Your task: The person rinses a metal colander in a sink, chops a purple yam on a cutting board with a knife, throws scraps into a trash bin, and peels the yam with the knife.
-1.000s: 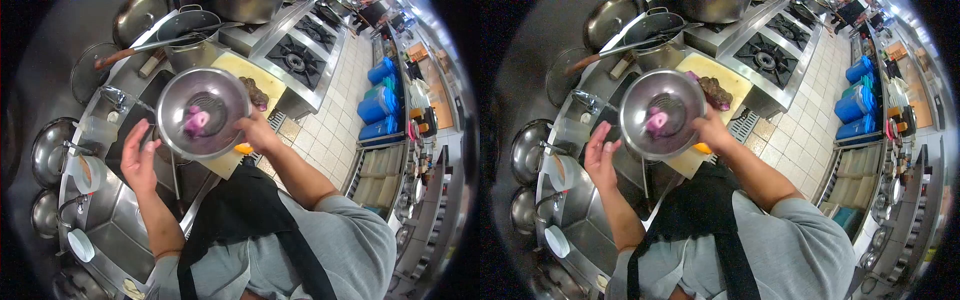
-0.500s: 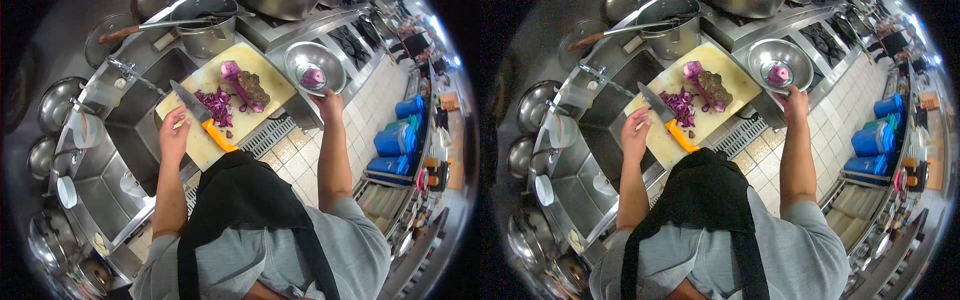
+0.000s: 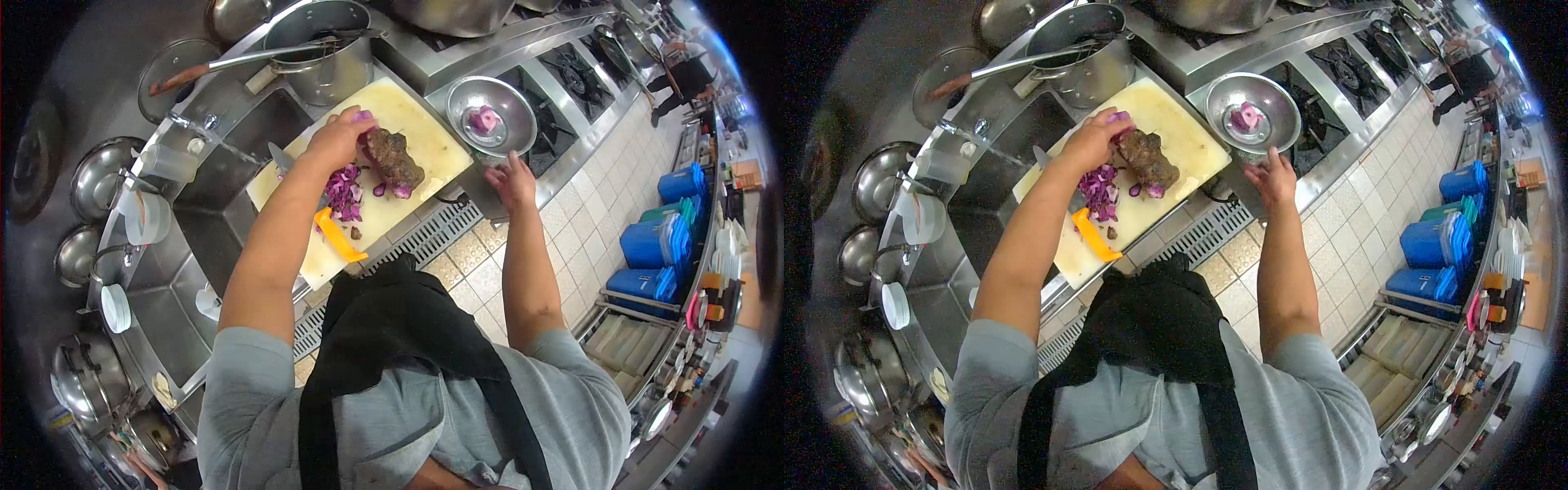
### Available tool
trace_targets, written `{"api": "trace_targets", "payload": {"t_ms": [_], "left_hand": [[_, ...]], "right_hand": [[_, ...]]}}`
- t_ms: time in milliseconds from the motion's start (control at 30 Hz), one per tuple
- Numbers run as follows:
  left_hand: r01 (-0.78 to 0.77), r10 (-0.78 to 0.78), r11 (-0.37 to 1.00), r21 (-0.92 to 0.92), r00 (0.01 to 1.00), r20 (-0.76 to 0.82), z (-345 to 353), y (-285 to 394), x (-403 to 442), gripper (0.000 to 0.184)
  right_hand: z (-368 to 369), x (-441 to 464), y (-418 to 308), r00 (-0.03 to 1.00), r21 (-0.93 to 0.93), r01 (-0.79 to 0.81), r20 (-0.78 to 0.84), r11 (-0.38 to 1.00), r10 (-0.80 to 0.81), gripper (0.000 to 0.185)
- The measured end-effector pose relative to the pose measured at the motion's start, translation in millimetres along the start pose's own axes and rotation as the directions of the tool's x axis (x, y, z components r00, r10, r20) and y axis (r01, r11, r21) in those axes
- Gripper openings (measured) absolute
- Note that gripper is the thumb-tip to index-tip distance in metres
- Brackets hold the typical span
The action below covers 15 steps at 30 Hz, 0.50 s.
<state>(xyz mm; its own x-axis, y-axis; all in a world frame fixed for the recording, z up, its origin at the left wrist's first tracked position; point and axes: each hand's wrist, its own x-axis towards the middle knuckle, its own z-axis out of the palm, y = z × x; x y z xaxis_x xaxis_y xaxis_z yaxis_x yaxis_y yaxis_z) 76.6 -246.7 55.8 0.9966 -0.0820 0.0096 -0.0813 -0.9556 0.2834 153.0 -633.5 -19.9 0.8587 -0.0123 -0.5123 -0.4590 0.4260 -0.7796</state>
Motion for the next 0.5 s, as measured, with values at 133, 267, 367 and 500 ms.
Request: {"api": "trace_targets", "payload": {"t_ms": [133, 267, 367, 500], "left_hand": [[0.046, -0.047, 0.999, 0.021, 0.998, 0.037, 5.6, -2.2, 18.7, 0.059], [0.185, -0.185, 0.982, -0.041, 0.983, 0.008, -0.8, -10.0, 27.8, 0.061], [0.35, -0.393, 0.854, -0.384, 0.919, -0.037, 17.9, -49.6, 40.1, 0.059], [0.317, -0.443, 0.694, -0.647, 0.896, -0.037, -13.8, -23.0, 35.8, 0.056]], "right_hand": [[-43.4, -41.6, 9.6, 0.998, -0.031, 0.007, -0.055, 1.0, -0.009, 0.059], [-89.6, -76.6, 21.1, 0.991, 0.019, -0.069, -0.111, 0.997, 0.071, 0.053], [-113.7, -96.2, 24.2, 0.976, 0.046, -0.096, -0.192, 0.994, 0.103, 0.051], [-129.9, -107.3, 28.9, 0.958, 0.044, -0.128, -0.254, 0.991, 0.135, 0.047]]}}
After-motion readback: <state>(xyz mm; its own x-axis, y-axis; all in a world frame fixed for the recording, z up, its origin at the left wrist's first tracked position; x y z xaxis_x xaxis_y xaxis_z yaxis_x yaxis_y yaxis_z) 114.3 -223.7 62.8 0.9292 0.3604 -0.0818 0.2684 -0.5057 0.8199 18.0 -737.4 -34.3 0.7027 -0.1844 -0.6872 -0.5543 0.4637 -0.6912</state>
